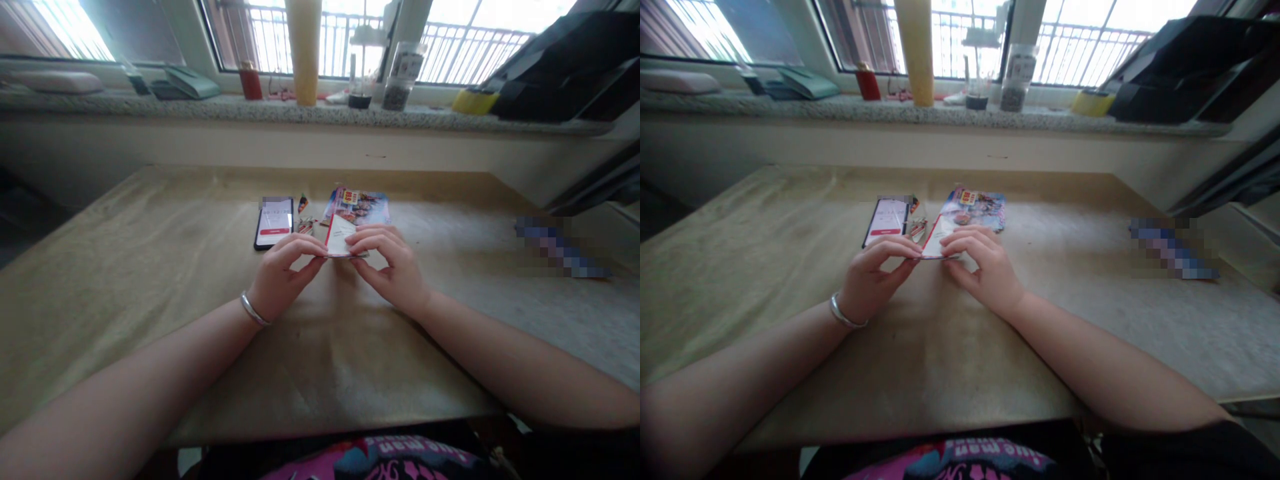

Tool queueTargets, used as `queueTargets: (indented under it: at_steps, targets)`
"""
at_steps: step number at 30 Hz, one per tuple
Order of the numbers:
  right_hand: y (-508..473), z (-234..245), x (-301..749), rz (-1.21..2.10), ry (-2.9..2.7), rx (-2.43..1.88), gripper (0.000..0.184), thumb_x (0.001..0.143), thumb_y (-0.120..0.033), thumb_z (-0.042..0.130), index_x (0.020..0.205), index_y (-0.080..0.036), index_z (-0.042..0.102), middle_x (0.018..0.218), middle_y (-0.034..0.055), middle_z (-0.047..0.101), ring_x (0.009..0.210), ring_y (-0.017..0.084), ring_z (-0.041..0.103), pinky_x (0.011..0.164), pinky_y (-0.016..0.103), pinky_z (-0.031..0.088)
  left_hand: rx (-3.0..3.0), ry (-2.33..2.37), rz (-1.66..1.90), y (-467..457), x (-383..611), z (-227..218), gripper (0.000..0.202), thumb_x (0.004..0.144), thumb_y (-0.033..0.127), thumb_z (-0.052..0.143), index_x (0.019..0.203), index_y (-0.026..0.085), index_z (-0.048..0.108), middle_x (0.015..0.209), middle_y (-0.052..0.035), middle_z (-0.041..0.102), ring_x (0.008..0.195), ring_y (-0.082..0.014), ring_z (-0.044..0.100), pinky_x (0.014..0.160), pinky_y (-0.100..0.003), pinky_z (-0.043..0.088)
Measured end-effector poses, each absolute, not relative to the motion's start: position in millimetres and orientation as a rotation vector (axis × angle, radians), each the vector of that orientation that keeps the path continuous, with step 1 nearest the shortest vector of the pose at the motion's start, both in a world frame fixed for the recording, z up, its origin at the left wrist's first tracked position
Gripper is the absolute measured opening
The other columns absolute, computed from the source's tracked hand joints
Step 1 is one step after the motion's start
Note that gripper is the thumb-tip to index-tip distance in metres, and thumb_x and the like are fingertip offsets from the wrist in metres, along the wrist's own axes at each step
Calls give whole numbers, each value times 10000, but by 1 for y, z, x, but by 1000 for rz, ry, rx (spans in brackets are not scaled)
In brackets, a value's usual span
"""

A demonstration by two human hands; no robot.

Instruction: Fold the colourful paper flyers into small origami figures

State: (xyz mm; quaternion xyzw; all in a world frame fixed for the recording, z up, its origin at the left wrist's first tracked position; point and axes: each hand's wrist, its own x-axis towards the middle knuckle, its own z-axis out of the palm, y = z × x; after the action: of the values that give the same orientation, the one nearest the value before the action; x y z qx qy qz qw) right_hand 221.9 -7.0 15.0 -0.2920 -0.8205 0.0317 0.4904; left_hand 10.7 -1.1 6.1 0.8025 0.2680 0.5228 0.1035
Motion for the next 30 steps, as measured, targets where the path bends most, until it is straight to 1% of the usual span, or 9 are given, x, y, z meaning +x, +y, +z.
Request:
queueTargets:
  at_steps: [5,11,16,23,30]
  targets:
    - [-4,13,227,23,-1998,-696,86,821,-193,634,876,-260,636,903,7,723,996,200,611,915,410,476,2325,766,1536,1,9,3,49,821,142,652,847,180,636,885,-34,689,859,-132,653,822,-300,534]
    - [-5,10,228,78,-1940,-795,90,809,-203,658,875,-264,654,866,10,727,992,212,613,889,413,495,2263,756,1495,0,9,3,17,829,151,641,832,168,639,889,-46,708,853,-135,669,802,-291,548]
    - [-7,10,227,135,-1913,-833,69,808,-195,651,797,-263,638,842,3,729,982,216,613,889,431,497,2241,779,1492,0,9,2,10,833,176,644,828,167,645,893,-52,715,847,-138,674,797,-293,556]
    - [-7,9,228,208,-1898,-818,82,801,-168,646,837,-237,621,863,22,726,990,211,601,899,420,488,2231,769,1505,0,9,3,18,814,154,661,808,168,651,882,-54,717,836,-141,678,803,-304,553]
    - [-8,9,227,194,-1885,-845,87,824,-162,616,814,-248,620,858,8,727,985,211,601,902,430,482,2231,790,1505,0,9,2,15,815,150,656,817,162,647,881,-53,716,836,-139,676,799,-299,558]
